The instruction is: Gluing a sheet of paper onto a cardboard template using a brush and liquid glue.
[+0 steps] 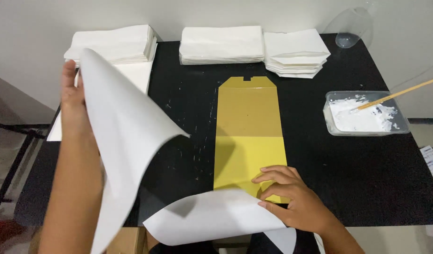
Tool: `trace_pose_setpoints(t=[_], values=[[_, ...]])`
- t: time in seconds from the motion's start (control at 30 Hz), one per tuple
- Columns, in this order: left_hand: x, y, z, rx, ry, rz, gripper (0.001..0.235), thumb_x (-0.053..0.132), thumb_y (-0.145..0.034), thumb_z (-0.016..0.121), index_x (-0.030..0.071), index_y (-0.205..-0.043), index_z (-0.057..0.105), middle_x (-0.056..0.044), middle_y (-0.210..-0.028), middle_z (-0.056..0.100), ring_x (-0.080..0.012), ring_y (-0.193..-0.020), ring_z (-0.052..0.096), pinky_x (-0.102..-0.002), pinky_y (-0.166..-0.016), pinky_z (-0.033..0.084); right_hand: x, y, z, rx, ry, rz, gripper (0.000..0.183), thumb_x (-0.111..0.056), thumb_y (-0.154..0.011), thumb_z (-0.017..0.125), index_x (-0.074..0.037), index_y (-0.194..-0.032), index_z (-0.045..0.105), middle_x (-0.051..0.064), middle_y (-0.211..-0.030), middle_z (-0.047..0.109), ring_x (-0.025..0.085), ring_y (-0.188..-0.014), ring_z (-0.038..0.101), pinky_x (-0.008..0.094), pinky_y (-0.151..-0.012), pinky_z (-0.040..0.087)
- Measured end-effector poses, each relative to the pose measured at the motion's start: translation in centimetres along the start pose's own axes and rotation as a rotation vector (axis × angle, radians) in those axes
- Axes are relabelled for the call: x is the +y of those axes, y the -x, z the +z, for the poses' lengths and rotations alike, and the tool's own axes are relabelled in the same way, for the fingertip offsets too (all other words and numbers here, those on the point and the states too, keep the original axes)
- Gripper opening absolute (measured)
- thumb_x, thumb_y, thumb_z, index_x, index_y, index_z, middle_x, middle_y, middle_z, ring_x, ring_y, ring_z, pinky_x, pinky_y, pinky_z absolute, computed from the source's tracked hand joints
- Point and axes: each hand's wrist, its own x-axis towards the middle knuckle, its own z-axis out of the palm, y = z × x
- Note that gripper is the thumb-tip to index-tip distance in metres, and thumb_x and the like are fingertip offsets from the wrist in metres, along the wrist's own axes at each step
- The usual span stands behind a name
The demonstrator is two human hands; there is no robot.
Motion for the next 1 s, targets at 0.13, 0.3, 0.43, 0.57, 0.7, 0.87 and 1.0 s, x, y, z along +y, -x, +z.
trace_pose_setpoints(t=[0.13,0.3,0.43,0.57,0.7,0.87,1.0], values=[[2.6,-1.8,1.0,0.011,-0.063,0.006,0.044,-0.007,-0.104,0.057,0.026,-0.133,0.058,0.002,-0.148,0.062,-0.0112,-0.124,0.067,-0.025,-0.098,0.061,0.0,-0.1,0.1,0.050,-0.015,-0.046,0.006,-0.021,-0.086,0.079,-0.016,-0.083,0.077,-0.002,-0.118,0.076,0.024,-0.126,0.062,0.045,-0.105,0.036],[4.2,-5.0,1.8,-0.059,-0.243,0.064,0.046,0.024,-0.108,0.065,0.024,-0.150,0.045,0.007,-0.158,0.054,-0.0066,-0.127,0.065,-0.026,-0.110,0.057,0.5,-0.1,-0.1,0.129,-0.121,-0.012,0.005,-0.018,-0.090,0.073,-0.014,-0.089,0.071,0.003,-0.110,0.082,0.025,-0.115,0.073,0.041,-0.102,0.046],[4.6,-9.9,1.2,-0.086,-0.143,0.102,0.048,0.003,-0.111,0.068,0.029,-0.148,0.053,-0.001,-0.155,0.057,-0.0112,-0.122,0.068,-0.026,-0.101,0.061,1.3,0.9,0.3,0.184,-0.311,0.093,0.009,-0.014,-0.091,0.068,-0.007,-0.094,0.073,0.012,-0.112,0.082,0.027,-0.118,0.074,0.042,-0.103,0.054],[5.8,-11.4,1.7,-0.266,0.045,0.216,0.049,-0.009,-0.108,0.069,0.019,-0.148,0.065,-0.006,-0.160,0.063,-0.0209,-0.146,0.065,-0.033,-0.122,0.057,5.3,3.7,1.9,0.374,-0.531,0.420,0.007,-0.009,-0.092,0.069,-0.002,-0.095,0.069,0.012,-0.099,0.082,0.016,-0.095,0.073,0.029,-0.087,0.052],[7.1,-11.6,1.9,-0.255,-0.109,0.083,0.074,0.028,-0.083,0.075,0.013,-0.155,0.061,0.008,-0.127,0.073,-0.0072,-0.111,0.069,-0.017,-0.094,0.049,5.9,4.0,2.0,0.564,-0.631,0.436,0.029,-0.009,-0.074,0.082,0.000,-0.097,0.068,0.014,-0.097,0.080,0.019,-0.081,0.072,0.028,-0.070,0.050],[5.6,-10.0,0.6,0.221,-0.384,-0.170,0.031,0.038,-0.085,0.078,0.026,-0.114,0.073,0.010,-0.106,0.074,-0.0079,-0.094,0.073,-0.026,-0.082,0.065,6.7,4.3,2.1,0.655,-0.798,0.355,0.041,-0.016,-0.078,0.079,0.001,-0.111,0.062,0.020,-0.100,0.072,0.022,-0.082,0.068,0.030,-0.069,0.049],[6.5,-7.4,0.8,0.086,-0.928,-0.491,0.040,0.032,-0.104,0.062,0.038,-0.144,0.058,0.014,-0.111,0.060,-0.0029,-0.079,0.052,-0.023,-0.060,0.040,5.7,3.8,2.0,0.672,-0.736,0.483,0.028,-0.013,-0.081,0.072,0.001,-0.103,0.061,0.018,-0.096,0.068,0.020,-0.079,0.061,0.028,-0.070,0.040]])
